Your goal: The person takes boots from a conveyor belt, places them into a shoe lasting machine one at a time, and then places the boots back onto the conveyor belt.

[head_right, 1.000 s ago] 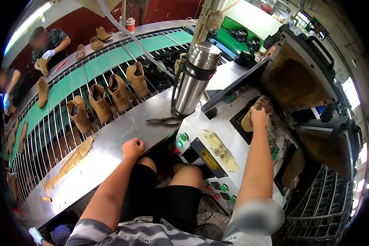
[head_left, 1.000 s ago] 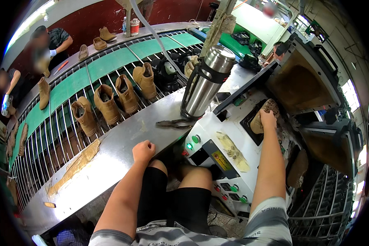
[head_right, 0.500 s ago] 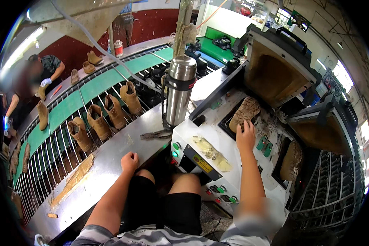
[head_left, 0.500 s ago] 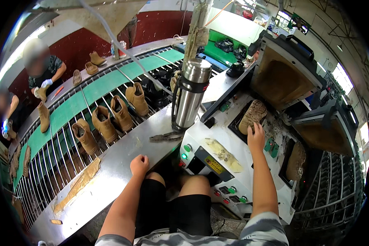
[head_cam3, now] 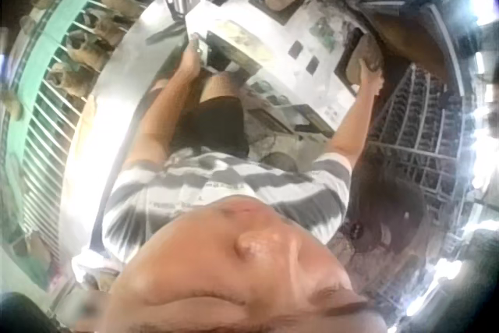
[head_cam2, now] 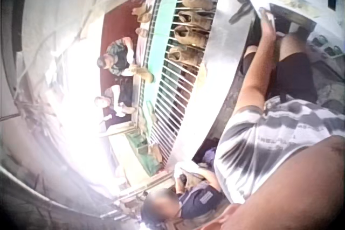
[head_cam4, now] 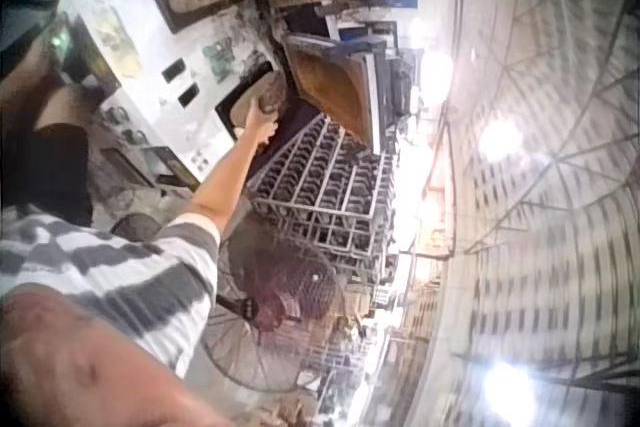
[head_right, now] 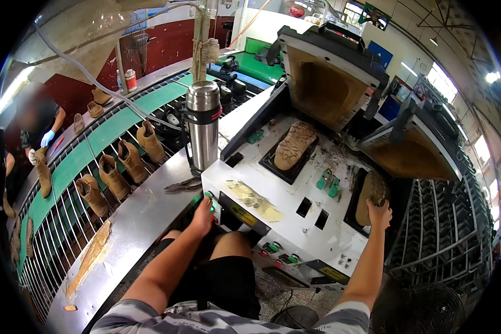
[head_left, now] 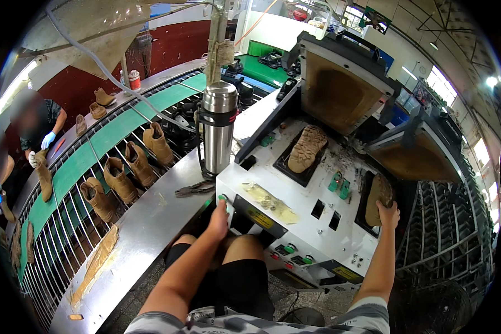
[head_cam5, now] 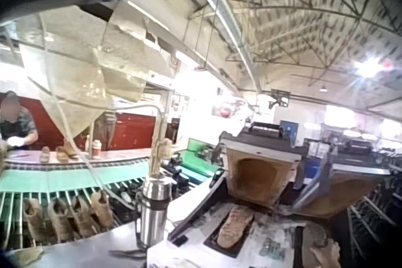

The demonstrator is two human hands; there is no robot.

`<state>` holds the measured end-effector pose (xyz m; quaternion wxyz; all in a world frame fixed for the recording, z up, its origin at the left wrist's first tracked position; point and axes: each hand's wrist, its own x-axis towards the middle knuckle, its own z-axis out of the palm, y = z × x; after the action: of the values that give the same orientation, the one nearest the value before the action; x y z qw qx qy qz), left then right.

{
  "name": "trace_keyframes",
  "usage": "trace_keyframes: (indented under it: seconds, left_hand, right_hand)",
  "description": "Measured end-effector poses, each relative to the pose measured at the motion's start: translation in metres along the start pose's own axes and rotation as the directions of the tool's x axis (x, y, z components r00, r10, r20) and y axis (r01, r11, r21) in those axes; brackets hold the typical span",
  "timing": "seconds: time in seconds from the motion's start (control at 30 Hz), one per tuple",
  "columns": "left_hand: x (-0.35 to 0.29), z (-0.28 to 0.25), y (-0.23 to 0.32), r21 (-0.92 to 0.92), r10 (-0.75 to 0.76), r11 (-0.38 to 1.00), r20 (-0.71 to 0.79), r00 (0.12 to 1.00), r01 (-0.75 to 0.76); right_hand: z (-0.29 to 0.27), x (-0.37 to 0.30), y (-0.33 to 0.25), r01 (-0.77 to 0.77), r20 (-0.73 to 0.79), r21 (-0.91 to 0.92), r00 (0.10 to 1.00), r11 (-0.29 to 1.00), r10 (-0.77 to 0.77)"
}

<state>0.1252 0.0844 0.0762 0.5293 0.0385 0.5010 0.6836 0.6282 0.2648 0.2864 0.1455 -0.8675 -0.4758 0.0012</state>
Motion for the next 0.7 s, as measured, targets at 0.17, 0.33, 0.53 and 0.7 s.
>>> trace_keyframes:
  seconds: [0.17, 0.33, 0.53, 0.7]
  left_hand:
    - [-0.015, -0.111, 0.023, 0.238, 0.136, 0.964, -0.041, 0.990, -0.123]
    - [-0.056, -0.182, 0.028, 0.103, 0.236, 0.970, -0.160, 0.959, -0.221]
    - [-0.074, -0.242, 0.007, 0.329, 0.424, 0.880, -0.216, 0.879, -0.343]
    - [-0.110, -0.149, 0.023, 0.873, 0.417, 0.421, 0.056, 0.907, -0.248]
  right_hand:
    - [0.008, 0.028, -0.011, -0.023, 0.204, 0.061, 0.979, 0.998, 0.010]
    - [-0.003, 0.075, 0.006, 0.033, 0.018, 0.178, 0.999, 0.983, -0.037]
    - [-0.033, -0.066, -0.013, 0.017, -0.237, 0.392, 0.968, 0.920, 0.082]
    - [0.040, -0.118, 0.072, 0.398, -0.645, 0.367, 0.760, 0.841, -0.079]
